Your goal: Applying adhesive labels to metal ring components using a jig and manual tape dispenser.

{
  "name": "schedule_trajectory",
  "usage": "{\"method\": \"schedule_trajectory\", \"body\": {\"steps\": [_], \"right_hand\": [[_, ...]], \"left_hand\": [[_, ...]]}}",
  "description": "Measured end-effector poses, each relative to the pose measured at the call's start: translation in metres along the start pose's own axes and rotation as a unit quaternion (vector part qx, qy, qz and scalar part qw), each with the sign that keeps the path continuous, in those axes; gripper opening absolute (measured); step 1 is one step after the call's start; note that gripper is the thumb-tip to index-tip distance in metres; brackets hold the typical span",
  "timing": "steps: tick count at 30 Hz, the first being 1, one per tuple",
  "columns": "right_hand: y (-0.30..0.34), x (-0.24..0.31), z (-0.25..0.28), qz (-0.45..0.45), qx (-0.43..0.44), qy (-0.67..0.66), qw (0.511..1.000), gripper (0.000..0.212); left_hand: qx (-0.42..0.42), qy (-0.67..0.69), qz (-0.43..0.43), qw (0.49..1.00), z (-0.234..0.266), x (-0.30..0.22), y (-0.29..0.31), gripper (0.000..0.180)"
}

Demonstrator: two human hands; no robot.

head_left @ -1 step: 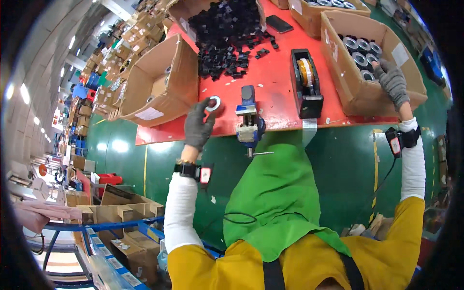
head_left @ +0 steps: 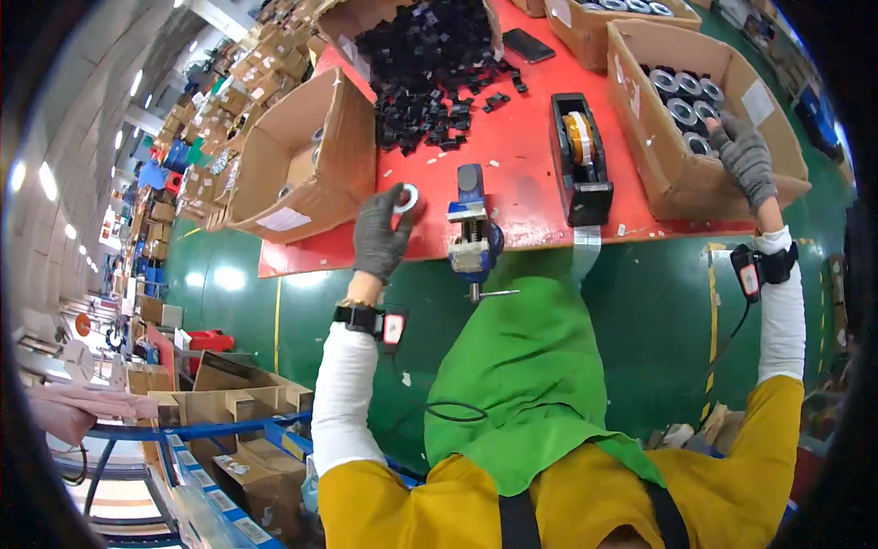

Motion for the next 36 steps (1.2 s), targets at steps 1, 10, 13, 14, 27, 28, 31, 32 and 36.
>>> {"method": "schedule_trajectory", "body": {"steps": [1,10,13,14,27,28,31,32,36], "right_hand": [[0.002,0.001,0.003,-0.002,0.004,0.024,1.000,0.037],[0.014,0.002,-0.002,-0.011,-0.051,-0.014,0.999,0.038],[0.018,-0.001,0.003,-0.053,-0.032,0.010,0.998,0.038],[0.022,-0.004,0.005,-0.062,-0.035,0.012,0.997,0.038],[0.111,0.084,0.023,0.011,-0.193,-0.314,0.930,0.018],[0.132,0.116,0.021,0.021,-0.160,-0.348,0.923,0.015],[0.183,0.182,-0.001,0.136,-0.105,-0.201,0.964,0.027],[0.195,0.201,-0.011,0.196,-0.099,-0.122,0.968,0.032],[0.215,0.248,-0.048,0.215,0.000,-0.152,0.965,0.046]], "left_hand": [[0.003,0.001,-0.005,1.000,-0.006,0.000,-0.005,0.047],[0.109,-0.099,0.107,0.983,-0.045,0.021,0.000,0.051],[0.043,0.271,0.233,0.933,-0.029,0.031,0.017,0.048],[-0.008,0.559,0.300,0.773,-0.026,0.032,0.023,0.047],[0.120,0.521,0.186,0.824,0.064,-0.044,0.006,0.051],[0.108,0.495,0.178,0.844,0.068,-0.044,0.007,0.051],[0.088,0.528,0.109,0.837,0.048,-0.043,0.000,0.051],[0.069,0.512,0.049,0.855,0.045,-0.046,-0.004,0.051],[0.050,0.493,0.042,0.868,0.014,-0.053,-0.007,0.051]]}}
Point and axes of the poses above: each hand's wrist, its own y-axis away from the middle knuckle, its own z-axis out of the back of the hand, x = y × z, the point moved 3 cm from there along -y, towards the middle knuckle, and after that the axes turned 3 degrees about -z, right-handed, at the moved point
